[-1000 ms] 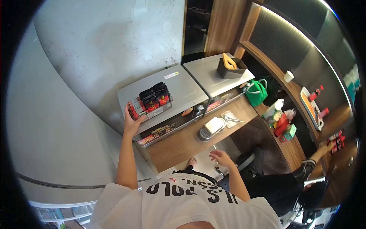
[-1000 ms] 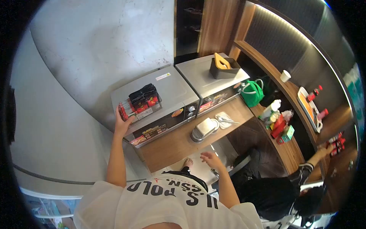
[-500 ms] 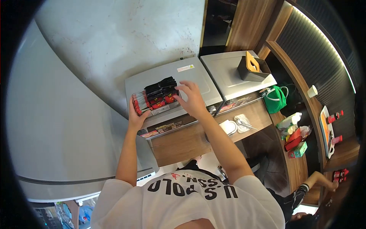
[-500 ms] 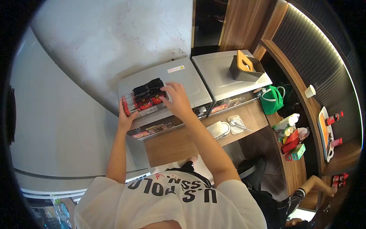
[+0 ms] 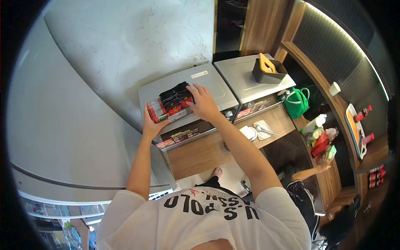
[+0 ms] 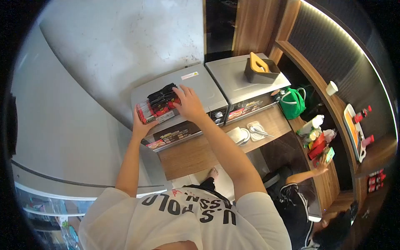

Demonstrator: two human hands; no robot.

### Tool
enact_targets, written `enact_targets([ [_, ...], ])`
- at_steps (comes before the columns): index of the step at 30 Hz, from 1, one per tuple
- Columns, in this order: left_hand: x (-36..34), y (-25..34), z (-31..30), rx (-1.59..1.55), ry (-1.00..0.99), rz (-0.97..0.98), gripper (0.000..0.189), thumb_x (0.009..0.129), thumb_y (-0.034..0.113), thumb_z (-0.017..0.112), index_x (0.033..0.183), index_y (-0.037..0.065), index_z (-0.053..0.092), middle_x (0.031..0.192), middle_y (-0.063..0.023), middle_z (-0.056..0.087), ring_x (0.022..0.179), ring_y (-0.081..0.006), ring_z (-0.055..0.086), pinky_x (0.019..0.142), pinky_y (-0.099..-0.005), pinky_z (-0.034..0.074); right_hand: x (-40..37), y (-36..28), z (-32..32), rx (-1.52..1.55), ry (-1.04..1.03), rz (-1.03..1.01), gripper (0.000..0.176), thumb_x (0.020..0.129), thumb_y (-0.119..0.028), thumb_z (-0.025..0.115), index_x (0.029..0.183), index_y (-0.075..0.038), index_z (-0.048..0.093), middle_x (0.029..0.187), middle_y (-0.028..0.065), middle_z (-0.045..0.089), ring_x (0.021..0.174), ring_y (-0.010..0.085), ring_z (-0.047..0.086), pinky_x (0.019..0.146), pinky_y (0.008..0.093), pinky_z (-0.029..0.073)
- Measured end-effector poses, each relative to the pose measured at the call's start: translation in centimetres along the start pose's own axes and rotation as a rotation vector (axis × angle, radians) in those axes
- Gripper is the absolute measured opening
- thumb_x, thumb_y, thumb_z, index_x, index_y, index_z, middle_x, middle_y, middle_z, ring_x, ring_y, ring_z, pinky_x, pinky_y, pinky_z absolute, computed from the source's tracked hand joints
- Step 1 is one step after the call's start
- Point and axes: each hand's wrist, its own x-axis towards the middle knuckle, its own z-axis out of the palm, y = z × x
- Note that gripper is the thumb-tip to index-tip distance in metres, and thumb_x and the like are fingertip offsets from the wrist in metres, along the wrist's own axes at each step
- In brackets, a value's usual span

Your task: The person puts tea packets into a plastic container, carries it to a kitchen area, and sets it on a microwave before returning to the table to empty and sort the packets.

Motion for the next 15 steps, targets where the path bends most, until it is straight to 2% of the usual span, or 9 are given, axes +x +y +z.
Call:
enact_targets([
  [1,0.0,0.2,-0.1,-0.044,-0.009,0.002,0.12,0.065,0.019,0.1,0.156,-0.003,0.025,0.146,-0.0175,0.051,0.134,-0.0256,0.052,0.115,-0.0395,0.043,-0.9,-0.3,0.3,0.046,0.078,0.091,0.063,0.091,-0.022,0.078,0.146,-0.004,0.053,0.143,0.0225,0.057,0.134,0.0342,0.054,0.111,0.0484,0.044],
  [3,-0.6,0.2,-0.1,-0.132,-0.03,0.003,0.12,0.064,0.02,0.101,0.155,-0.003,0.026,0.145,-0.0178,0.051,0.135,-0.0261,0.052,0.115,-0.0403,0.042,-2.8,0.9,2.5,0.376,-0.048,0.392,0.064,0.096,-0.026,0.075,0.147,0.003,0.049,0.143,0.0241,0.057,0.133,0.0327,0.055,0.112,0.0456,0.044],
  [4,-0.9,0.5,0.1,-0.302,-0.032,-0.027,0.118,0.064,0.019,0.1,0.155,-0.003,0.028,0.146,-0.0178,0.05,0.135,-0.0275,0.051,0.116,-0.0412,0.041,-3.6,1.1,3.0,0.544,-0.107,0.538,0.066,0.099,-0.028,0.074,0.147,0.007,0.046,0.143,0.025,0.058,0.133,0.0319,0.056,0.113,0.0442,0.044],
  [7,-2.7,0.5,0.1,-0.273,0.036,0.069,0.116,0.064,0.016,0.098,0.154,-0.003,0.028,0.145,-0.0183,0.05,0.136,-0.029,0.05,0.116,-0.0416,0.04,-5.2,-0.8,2.1,0.961,-0.089,0.552,0.063,0.103,-0.032,0.07,0.146,0.007,0.047,0.14,0.0197,0.061,0.129,0.0257,0.058,0.112,0.0386,0.044],
  [9,-4.8,2.8,-0.9,-0.271,0.029,0.091,0.119,0.065,0.014,0.097,0.157,-0.003,0.024,0.151,-0.0204,0.045,0.141,-0.0302,0.045,0.119,-0.0431,0.037,-7.5,-2.8,0.4,0.937,0.045,0.493,0.06,0.103,-0.031,0.07,0.145,0.006,0.05,0.135,0.0165,0.064,0.126,0.0217,0.059,0.108,0.0364,0.047],
  [10,-6.1,3.4,-1.1,-0.325,0.015,0.095,0.122,0.065,0.015,0.098,0.158,-0.003,0.022,0.155,-0.0211,0.04,0.144,-0.0306,0.041,0.121,-0.0437,0.034,-8.9,-2.9,0.0,1.009,0.089,0.538,0.053,0.103,-0.029,0.069,0.141,0.006,0.054,0.134,0.0158,0.065,0.122,0.0189,0.061,0.104,0.0351,0.049],
  [11,-7.4,3.9,-1.2,-0.383,0.001,0.101,0.124,0.065,0.015,0.098,0.159,-0.004,0.019,0.159,-0.0218,0.036,0.148,-0.0311,0.037,0.122,-0.0443,0.032,-10.6,-4.1,-2.1,1.07,0.107,0.628,0.049,0.104,-0.035,0.068,0.136,0.001,0.058,0.129,0.0118,0.067,0.116,0.0186,0.064,0.1,0.0328,0.051],
  [13,-10.1,5.2,-1.5,-0.553,-0.122,0.091,0.127,0.065,0.016,0.098,0.16,-0.004,0.014,0.164,-0.0231,0.028,0.152,-0.0321,0.03,0.125,-0.0451,0.028,-14.5,-6.8,-6.5,1.24,0.145,0.856,0.047,0.106,-0.041,0.062,0.136,-0.005,0.058,0.13,0.0099,0.066,0.116,0.0211,0.064,0.1,0.0368,0.052],
  [15,-13.6,8.4,-2.1,-0.541,-0.231,0.08,0.131,0.064,0.019,0.099,0.16,-0.003,0.013,0.163,-0.0236,0.029,0.151,-0.0331,0.031,0.124,-0.0452,0.028,-19.7,-10.1,-9.3,1.701,0.268,0.714,0.043,0.108,-0.039,0.055,0.14,-0.011,0.053,0.135,0.0081,0.062,0.121,0.0232,0.062,0.104,0.0433,0.051],
])
